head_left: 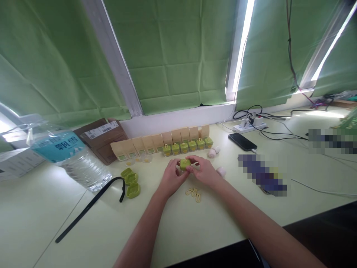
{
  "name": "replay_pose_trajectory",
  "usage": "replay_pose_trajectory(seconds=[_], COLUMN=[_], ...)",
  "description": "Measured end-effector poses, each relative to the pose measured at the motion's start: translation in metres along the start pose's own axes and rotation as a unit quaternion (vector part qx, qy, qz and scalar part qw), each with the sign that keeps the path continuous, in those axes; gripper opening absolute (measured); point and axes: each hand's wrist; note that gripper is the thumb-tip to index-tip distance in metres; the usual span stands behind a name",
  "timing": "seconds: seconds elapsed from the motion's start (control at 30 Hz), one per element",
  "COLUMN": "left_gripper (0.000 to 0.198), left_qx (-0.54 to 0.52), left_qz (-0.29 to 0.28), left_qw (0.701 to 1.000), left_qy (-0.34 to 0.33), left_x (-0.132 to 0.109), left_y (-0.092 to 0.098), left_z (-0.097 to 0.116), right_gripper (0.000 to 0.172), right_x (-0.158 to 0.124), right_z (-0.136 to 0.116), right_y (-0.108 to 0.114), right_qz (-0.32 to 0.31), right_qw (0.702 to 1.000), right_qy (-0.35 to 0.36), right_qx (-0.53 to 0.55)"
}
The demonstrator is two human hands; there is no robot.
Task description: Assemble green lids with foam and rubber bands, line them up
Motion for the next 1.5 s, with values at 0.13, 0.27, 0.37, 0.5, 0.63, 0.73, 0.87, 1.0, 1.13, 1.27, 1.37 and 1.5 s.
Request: replay_pose_trajectory(seconds=[0.13,0.27,0.37,0.5,0.63,0.73,0.87,1.0,1.13,1.27,1.37,1.5], left_gripper=[0.04,0.039,0.038,0.038,0.037,0.037,0.037,0.036,0.034,0.034,0.032,0.032], left_qx=[-0.006,-0.007,0.001,0.01,0.018,0.018,0.012,0.009,0.012,0.011,0.016,0.009], left_qz=[-0.009,-0.008,-0.009,-0.014,-0.011,-0.012,-0.024,-0.025,-0.021,-0.027,-0.031,-0.025], left_qw=[1.0,1.0,1.0,1.0,1.0,1.0,1.0,1.0,1.0,1.0,0.999,1.0], left_qy=[0.0,0.0,0.003,0.011,0.018,0.015,0.009,0.01,0.012,0.01,0.008,0.008], left_x=[-0.0006,-0.0012,-0.0011,-0.0004,0.0,0.0,-0.0004,-0.0006,-0.0005,0.0002,0.0006,0.0], left_y=[0.0006,0.0008,0.0012,0.001,-0.0006,-0.001,0.0004,0.0005,-0.0002,0.0007,0.0015,0.0014], left_z=[0.0019,0.0032,0.0031,0.0011,-0.0017,-0.0021,-0.0007,-0.0002,-0.001,-0.0013,-0.0011,-0.0008], right_gripper=[0.033,0.032,0.032,0.032,0.032,0.033,0.034,0.034,0.032,0.032,0.032,0.03], right_x=[0.0003,0.0002,0.0001,0.0005,0.0005,0.0004,0.0003,-0.0002,-0.001,-0.001,-0.0005,0.0002], right_z=[-0.0009,-0.0018,-0.0011,0.0006,0.001,0.0016,0.0026,0.0011,-0.0015,-0.0016,0.0001,0.0027], right_y=[0.0,0.0002,0.0003,0.0,-0.0013,-0.0021,-0.0022,-0.002,-0.0019,-0.0017,-0.0023,-0.0039], right_qz=[0.008,0.013,0.012,-0.003,-0.013,-0.019,-0.021,-0.025,-0.021,-0.027,-0.034,-0.034], right_qw=[1.0,1.0,1.0,1.0,1.0,1.0,1.0,1.0,1.0,0.999,0.999,0.999], right_qy=[0.011,0.02,0.018,0.005,0.002,0.002,0.0,-0.007,-0.011,-0.014,-0.018,-0.011], right_qx=[0.003,0.0,0.001,0.011,0.017,0.016,0.014,0.013,0.014,0.014,0.014,0.01])
Point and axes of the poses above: each hand's wrist, its own x-axis towards the middle knuckle, its own y-axis out of the back of the hand, z = x × y, and after that the axes turned 15 degrees about -z, right-handed
